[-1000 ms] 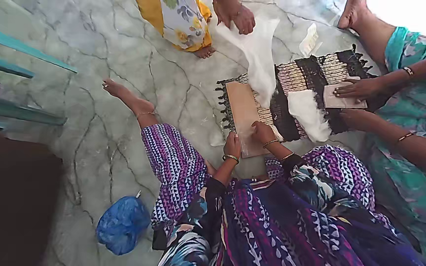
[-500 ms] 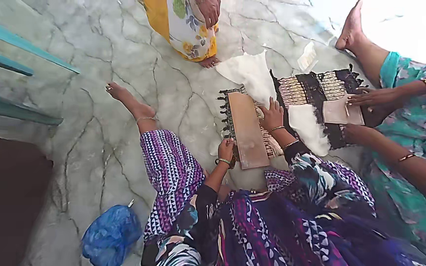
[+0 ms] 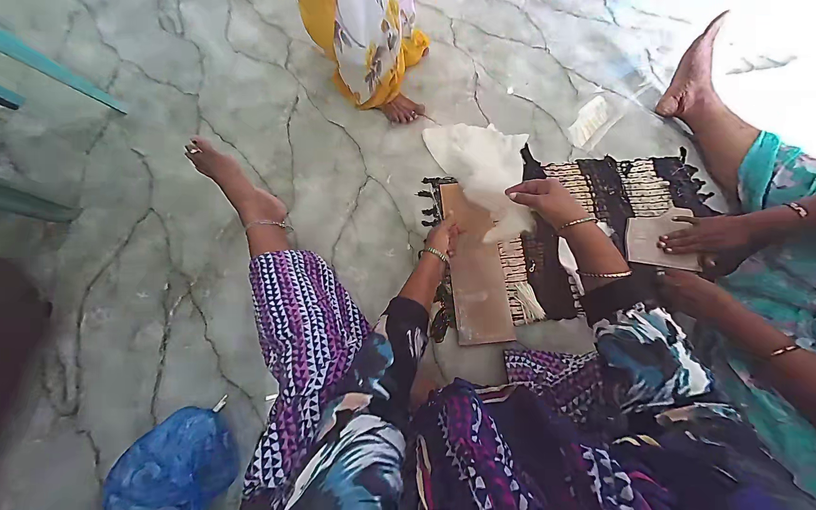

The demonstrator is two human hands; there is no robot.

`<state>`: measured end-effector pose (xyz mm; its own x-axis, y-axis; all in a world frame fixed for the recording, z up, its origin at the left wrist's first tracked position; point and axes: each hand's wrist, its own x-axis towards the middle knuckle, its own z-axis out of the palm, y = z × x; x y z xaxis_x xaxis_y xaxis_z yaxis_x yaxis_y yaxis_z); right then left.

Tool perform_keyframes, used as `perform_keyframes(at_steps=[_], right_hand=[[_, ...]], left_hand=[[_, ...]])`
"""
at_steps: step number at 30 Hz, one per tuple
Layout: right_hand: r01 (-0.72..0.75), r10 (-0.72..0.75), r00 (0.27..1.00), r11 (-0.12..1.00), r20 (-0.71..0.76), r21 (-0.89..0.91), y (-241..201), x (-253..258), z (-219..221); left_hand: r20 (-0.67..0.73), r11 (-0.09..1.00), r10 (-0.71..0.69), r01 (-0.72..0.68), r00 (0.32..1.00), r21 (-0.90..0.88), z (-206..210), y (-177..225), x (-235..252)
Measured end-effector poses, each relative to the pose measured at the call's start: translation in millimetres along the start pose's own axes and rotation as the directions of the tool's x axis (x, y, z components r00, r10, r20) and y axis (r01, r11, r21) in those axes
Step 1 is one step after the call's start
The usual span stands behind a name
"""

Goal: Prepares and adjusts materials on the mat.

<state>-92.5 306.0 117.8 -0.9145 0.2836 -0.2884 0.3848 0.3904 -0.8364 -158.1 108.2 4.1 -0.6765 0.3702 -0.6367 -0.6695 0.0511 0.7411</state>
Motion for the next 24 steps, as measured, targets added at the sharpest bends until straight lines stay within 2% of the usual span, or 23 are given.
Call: perform_keyframes(at_steps=[4, 5, 7, 9, 11, 14, 17, 19, 21, 24], right_hand=[[0.055, -0.043, 0.958, 0.998, 0.282, -0.038, 13, -6, -1], [0.031, -0.023, 0.964, 0.999, 0.265, -0.024, 22, -5, 1], [-0.085, 0.08, 0.995, 0.992, 0.053, 0.094, 46, 2, 7], [-0.227, 0.242, 0.964, 0.964, -0.107, 0.136, 73, 16, 15], [-0.355, 0.347, 0.931, 0.933, -0.115, -0.062, 99, 27, 25], [-0.438, 0.406, 0.899, 0.846, -0.167, -0.304, 105, 31, 54], [-0.417, 0.339, 0.903, 0.838, -0.263, -0.351, 98, 30, 79], [-0.388, 0.297, 0.91, 0.855, -0.288, -0.343, 95, 32, 78], [-0.374, 0.294, 0.91, 0.886, -0.292, -0.275, 90, 34, 63], [-0.3, 0.257, 0.909, 0.95, -0.329, -0.085, 94, 41, 34]], left_hand=[[-0.037, 0.987, -0.104, 0.099, 0.994, -0.128, 36, 9, 29], [-0.048, 0.98, -0.122, 0.113, 0.991, -0.162, 39, 10, 31], [-0.119, 0.984, -0.098, 0.078, 0.988, -0.163, 39, 9, 36], [-0.165, 0.994, -0.067, 0.052, 0.984, -0.095, 24, 3, 40], [-0.179, 0.999, -0.055, 0.054, 0.982, -0.01, 5, -3, 40], [-0.206, 0.998, -0.055, 0.058, 0.977, 0.012, -17, -6, 38], [-0.229, 0.996, -0.01, 0.03, 0.973, 0.083, -27, -5, 38], [-0.25, 0.97, 0.076, -0.013, 0.965, 0.242, -33, 3, 39], [-0.263, 0.909, 0.167, -0.045, 0.95, 0.415, -42, 21, 35], [-0.239, 0.831, 0.256, -0.087, 0.937, 0.55, -64, 50, 33]])
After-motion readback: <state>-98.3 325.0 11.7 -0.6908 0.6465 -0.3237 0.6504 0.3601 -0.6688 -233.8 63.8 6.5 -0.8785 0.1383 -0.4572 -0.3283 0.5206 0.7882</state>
